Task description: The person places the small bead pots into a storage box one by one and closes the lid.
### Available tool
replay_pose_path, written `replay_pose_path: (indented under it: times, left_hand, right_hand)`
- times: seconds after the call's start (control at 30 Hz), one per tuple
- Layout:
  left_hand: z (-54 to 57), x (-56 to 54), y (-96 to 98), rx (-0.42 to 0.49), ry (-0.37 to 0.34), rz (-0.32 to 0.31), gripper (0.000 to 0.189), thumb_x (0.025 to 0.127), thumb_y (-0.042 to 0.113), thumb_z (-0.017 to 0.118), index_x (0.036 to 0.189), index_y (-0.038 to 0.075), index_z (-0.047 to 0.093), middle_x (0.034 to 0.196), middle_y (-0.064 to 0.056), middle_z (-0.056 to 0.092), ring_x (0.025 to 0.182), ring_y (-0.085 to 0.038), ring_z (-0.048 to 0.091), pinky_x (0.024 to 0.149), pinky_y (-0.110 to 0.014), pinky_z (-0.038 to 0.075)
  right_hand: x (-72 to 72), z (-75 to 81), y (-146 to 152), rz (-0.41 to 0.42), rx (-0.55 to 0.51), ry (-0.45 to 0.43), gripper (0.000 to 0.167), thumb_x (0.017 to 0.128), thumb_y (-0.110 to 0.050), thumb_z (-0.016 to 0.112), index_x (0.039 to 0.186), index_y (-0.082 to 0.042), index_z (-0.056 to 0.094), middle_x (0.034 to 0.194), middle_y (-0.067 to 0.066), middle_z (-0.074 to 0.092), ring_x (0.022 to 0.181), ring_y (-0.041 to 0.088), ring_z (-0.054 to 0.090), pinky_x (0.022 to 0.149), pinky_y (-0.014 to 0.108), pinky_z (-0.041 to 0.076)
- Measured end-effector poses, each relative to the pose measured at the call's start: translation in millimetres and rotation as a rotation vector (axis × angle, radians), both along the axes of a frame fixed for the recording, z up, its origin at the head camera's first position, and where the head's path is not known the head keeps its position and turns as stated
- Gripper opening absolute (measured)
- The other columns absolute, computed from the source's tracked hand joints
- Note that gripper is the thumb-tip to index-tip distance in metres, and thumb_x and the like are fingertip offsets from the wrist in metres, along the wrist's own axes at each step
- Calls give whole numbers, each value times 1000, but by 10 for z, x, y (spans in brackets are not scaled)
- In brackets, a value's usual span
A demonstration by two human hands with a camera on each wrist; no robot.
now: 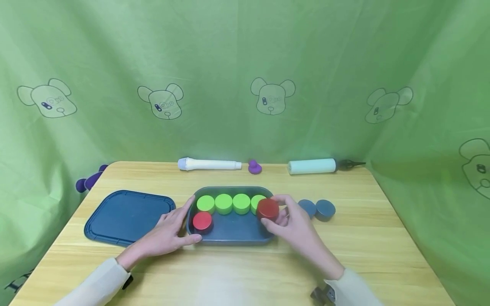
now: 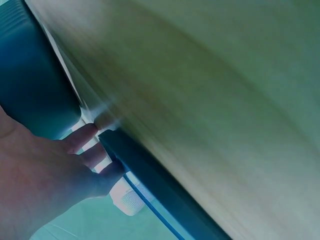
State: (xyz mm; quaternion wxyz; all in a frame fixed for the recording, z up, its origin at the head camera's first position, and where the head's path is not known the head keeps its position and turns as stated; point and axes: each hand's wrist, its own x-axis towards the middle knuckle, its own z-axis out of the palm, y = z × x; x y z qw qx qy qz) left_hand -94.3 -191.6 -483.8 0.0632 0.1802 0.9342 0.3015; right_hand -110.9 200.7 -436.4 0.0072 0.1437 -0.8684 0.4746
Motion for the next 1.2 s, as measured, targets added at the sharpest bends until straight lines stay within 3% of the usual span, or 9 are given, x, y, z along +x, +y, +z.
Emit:
replay_pose_path:
  times: [0.43,0.87,1.2]
  left_hand:
    - [-27,-16,-7,-4,10,-3,119,94,79,67,178,27,2,173,-14,37,157,-47,31,121,-71,21]
    - [-52,-12,-16,-4,0,6,118,94,80,67,178,28,1,173,-15,36,158,-47,31,122,-72,20]
    - [-36,-17,-14,-5,-4,5,119,94,79,67,178,28,2,173,-14,37,157,-46,31,122,-71,20]
  right_hand:
    - [-104,-138,-390,96,29,-25,61,88,-21,95,137,-10,61,94,1,68,81,22,64,69,27,56]
    - [-182,-157,-768,183,179,-110,56,89,-19,94,133,-5,64,98,-1,70,74,15,63,67,29,55]
    - [-196,-173,-979,192,233,-156,53,87,-16,96,128,-3,65,104,4,70,70,13,64,66,28,56]
